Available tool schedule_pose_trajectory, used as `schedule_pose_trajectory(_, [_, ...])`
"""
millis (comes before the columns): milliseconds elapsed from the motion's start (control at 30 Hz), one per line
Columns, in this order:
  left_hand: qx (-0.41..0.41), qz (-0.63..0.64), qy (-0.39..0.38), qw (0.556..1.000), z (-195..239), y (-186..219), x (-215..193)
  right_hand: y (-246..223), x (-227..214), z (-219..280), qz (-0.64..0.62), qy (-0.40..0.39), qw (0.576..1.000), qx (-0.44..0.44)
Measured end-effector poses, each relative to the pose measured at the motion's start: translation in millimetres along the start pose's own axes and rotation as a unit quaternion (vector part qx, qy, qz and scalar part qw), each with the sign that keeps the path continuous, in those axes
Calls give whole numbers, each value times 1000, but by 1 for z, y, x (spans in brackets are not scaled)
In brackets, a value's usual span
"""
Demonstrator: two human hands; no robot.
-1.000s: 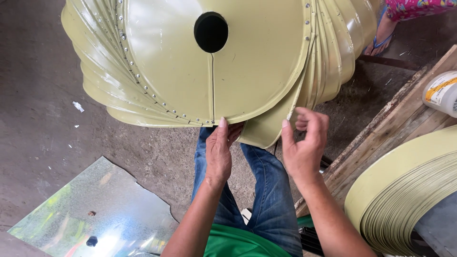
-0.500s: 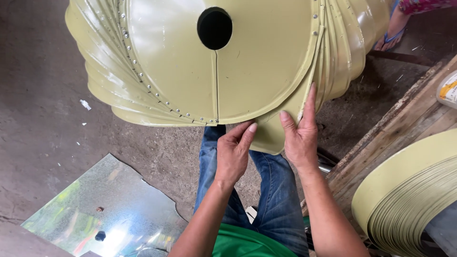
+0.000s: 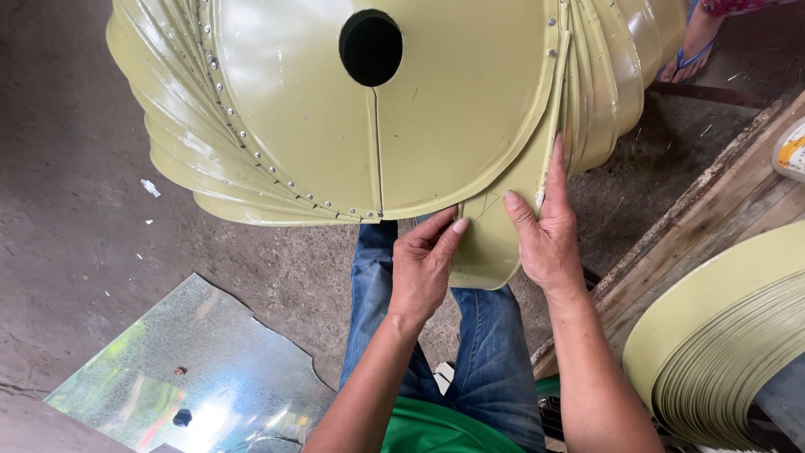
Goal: Assembling the curved slats onto the central cone of a roof turbine ventilator using a drill and pop-rivets.
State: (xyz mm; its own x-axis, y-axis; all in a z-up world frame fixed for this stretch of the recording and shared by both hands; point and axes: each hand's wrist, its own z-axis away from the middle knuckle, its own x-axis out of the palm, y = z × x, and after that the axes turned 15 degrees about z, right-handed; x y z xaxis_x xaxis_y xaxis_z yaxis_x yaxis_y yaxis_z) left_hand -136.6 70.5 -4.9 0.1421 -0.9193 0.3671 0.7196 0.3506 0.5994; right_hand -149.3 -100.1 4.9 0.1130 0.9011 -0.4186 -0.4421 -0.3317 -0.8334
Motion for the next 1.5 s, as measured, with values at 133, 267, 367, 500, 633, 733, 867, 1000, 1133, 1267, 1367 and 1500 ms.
schedule_pose_trajectory(133, [-1, -18, -4, 1000, 2, 0, 2, -1, -3, -1, -26, -10, 1000, -4])
schedule_pose_trajectory(267, [-3, -19, -5, 1000, 4, -4, 4, 3, -6, 2, 55, 4, 998, -5])
schedule_pose_trajectory(367, [7, -23, -5, 1000, 3, -6, 4, 3, -6, -1, 46, -1, 999, -10])
schedule_pose_trajectory(500, [5, -14, -6, 1000, 3, -4, 8, 1, -10, -5, 23, -8, 1000, -7])
schedule_pose_trajectory(633, [-1, -6, -1, 1000, 4, -5, 10, -2, -13, -6, 42, -7, 999, -3])
schedule_pose_trajectory(733, [-5, -9, 6, 1000, 3, -11, 8, -1, -14, -7, 53, -18, 998, 4])
schedule_pose_trajectory(867, [2, 2, 11, 1000, 0, 2, 18, -1, -15, -10, 35, -19, 999, -11])
schedule_pose_trajectory(1000, [-62, 229, 111, 965, -2, 9, 28, 1, -14, -8, 50, -24, 998, 1])
schedule_pose_trajectory(1133, [-64, 325, 127, 935, -5, 3, 27, -1, -15, -9, 43, -28, 999, -2])
schedule_pose_trajectory(1267, [-59, 329, 124, 934, -5, 3, 28, -2, -16, -8, 45, -24, 999, -3])
schedule_pose_trajectory(1367, [-70, 329, 134, 932, -6, 8, 30, -4, -16, -9, 37, -27, 999, -4])
schedule_pose_trajectory(1500, [-65, 333, 120, 933, -5, -1, 23, 1, -16, -9, 35, -24, 999, 4])
